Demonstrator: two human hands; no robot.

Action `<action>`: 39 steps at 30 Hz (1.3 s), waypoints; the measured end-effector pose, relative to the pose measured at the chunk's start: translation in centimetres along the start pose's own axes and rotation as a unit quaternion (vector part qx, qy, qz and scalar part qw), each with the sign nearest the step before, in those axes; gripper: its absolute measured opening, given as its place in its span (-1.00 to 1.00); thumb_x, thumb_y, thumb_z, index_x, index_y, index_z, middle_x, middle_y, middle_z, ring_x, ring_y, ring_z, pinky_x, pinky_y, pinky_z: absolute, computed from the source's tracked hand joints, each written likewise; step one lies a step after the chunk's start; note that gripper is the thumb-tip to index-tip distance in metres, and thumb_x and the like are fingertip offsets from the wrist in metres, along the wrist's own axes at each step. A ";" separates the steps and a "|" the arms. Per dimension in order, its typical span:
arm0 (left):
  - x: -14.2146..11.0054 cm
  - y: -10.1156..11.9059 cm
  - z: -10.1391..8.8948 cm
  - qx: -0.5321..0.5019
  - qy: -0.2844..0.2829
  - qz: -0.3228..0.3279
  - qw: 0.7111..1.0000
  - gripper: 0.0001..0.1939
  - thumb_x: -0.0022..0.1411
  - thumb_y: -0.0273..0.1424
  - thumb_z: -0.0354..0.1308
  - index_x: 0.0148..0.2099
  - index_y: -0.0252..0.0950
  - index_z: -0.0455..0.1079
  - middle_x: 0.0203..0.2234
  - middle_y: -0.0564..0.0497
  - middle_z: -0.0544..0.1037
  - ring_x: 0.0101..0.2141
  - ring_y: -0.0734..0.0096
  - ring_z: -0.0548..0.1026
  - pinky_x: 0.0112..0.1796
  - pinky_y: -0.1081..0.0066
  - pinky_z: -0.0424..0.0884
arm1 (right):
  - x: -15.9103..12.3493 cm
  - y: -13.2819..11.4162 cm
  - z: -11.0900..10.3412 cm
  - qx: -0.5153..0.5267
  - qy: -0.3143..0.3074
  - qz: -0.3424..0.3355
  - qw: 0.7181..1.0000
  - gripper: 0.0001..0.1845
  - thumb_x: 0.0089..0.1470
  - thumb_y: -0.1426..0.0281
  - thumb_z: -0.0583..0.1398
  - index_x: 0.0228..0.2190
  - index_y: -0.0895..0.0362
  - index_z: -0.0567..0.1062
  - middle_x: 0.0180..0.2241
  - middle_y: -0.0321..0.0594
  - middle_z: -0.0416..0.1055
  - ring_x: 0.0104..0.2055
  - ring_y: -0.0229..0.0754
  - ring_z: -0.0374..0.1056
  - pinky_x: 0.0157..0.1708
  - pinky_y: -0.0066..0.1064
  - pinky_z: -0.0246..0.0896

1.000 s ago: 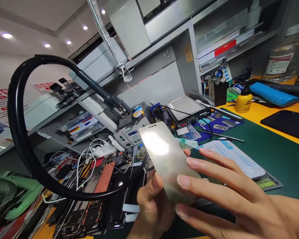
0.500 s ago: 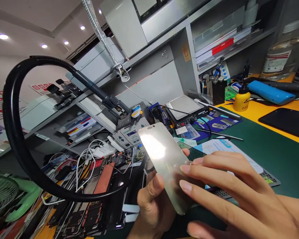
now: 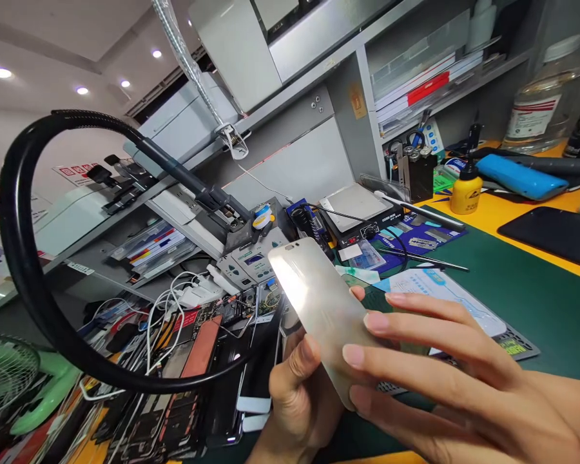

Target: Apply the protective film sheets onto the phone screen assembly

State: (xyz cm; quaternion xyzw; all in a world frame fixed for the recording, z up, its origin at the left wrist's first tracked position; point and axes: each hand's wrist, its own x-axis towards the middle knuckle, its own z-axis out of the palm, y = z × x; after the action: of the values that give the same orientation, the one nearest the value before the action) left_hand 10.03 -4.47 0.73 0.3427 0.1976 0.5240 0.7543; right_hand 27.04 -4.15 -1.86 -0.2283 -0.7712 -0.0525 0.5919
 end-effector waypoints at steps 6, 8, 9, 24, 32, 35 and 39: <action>-0.2 0.4 0.0 0.005 -0.011 -0.009 1.000 -0.45 0.22 -0.15 0.24 0.18 -0.33 0.49 -0.04 -0.21 0.63 0.05 -0.18 0.53 0.20 -0.08 0.27 | -0.9 -0.4 -0.2 0.034 0.040 0.019 0.998 -0.91 0.22 0.30 0.32 -0.36 -0.11 0.63 -0.32 -0.41 0.64 -0.23 -0.22 0.55 0.21 -0.28 0.33; -0.2 0.3 -0.1 0.004 -0.008 -0.001 1.000 -0.45 0.22 -0.15 0.25 0.18 -0.33 0.49 -0.05 -0.21 0.64 0.07 -0.16 0.51 0.19 -0.05 0.28 | -0.7 -0.2 -0.2 0.027 0.048 0.026 0.998 -0.93 0.18 0.30 0.35 -0.37 -0.04 0.62 -0.29 -0.36 0.64 -0.14 -0.19 0.52 0.24 -0.25 0.29; -0.2 0.3 -0.1 0.000 -0.005 0.003 1.000 -0.46 0.21 -0.16 0.26 0.17 -0.32 0.50 -0.05 -0.21 0.64 0.09 -0.15 0.50 0.19 -0.03 0.28 | -0.4 0.0 -0.2 0.018 0.035 0.013 0.999 -0.95 0.16 0.30 0.36 -0.32 -0.01 0.63 -0.23 -0.31 0.64 -0.04 -0.16 0.49 0.27 -0.24 0.25; 0.0 -0.1 0.0 -0.007 0.018 0.016 1.000 -0.53 0.18 -0.23 0.31 0.12 -0.25 0.56 -0.05 -0.15 0.65 0.20 -0.11 0.40 0.22 0.03 0.27 | 0.5 0.6 0.0 0.020 -0.018 -0.015 1.000 -0.68 0.37 0.43 0.10 -0.15 -0.08 0.66 -0.15 -0.32 0.65 0.07 -0.18 0.47 0.27 -0.24 0.26; -0.3 0.3 -0.2 0.008 -0.011 0.002 1.000 -0.44 0.22 -0.13 0.25 0.18 -0.33 0.50 -0.05 -0.19 0.64 0.00 -0.01 0.56 0.12 0.09 0.40 | -0.4 -1.3 0.1 0.057 0.068 0.109 0.990 -0.70 0.34 0.29 0.20 -0.46 -0.03 0.58 -0.51 -0.37 0.52 -0.35 -0.18 0.45 0.02 -0.22 0.38; -0.4 0.6 -0.1 0.019 -0.018 0.023 0.999 -0.46 0.25 -0.15 0.23 0.19 -0.32 0.49 -0.02 -0.16 0.64 -0.04 0.12 0.58 0.08 0.20 0.44 | -1.0 -1.0 0.0 0.118 0.003 0.098 0.988 -0.64 0.37 0.31 0.13 -0.48 0.06 0.52 -0.63 -0.34 0.32 -0.54 -0.22 0.25 -0.39 -0.34 0.30; -0.1 1.0 0.6 0.060 0.001 0.089 0.994 -0.51 0.22 -0.17 0.27 0.15 -0.24 0.53 0.01 -0.10 0.63 0.01 0.10 0.56 0.10 0.19 0.45 | -0.5 0.0 -0.1 0.333 -0.185 0.193 0.904 -0.59 0.34 0.23 0.14 -0.52 0.11 0.49 -0.64 -0.34 0.27 -0.63 -0.31 0.21 -0.65 -0.50 0.08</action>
State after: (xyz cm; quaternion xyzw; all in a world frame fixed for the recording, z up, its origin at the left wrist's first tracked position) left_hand 9.77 -4.53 1.89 0.4028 0.1982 0.5770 0.6823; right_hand 27.23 -4.39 -2.34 -0.1674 -0.7805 0.3659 0.4784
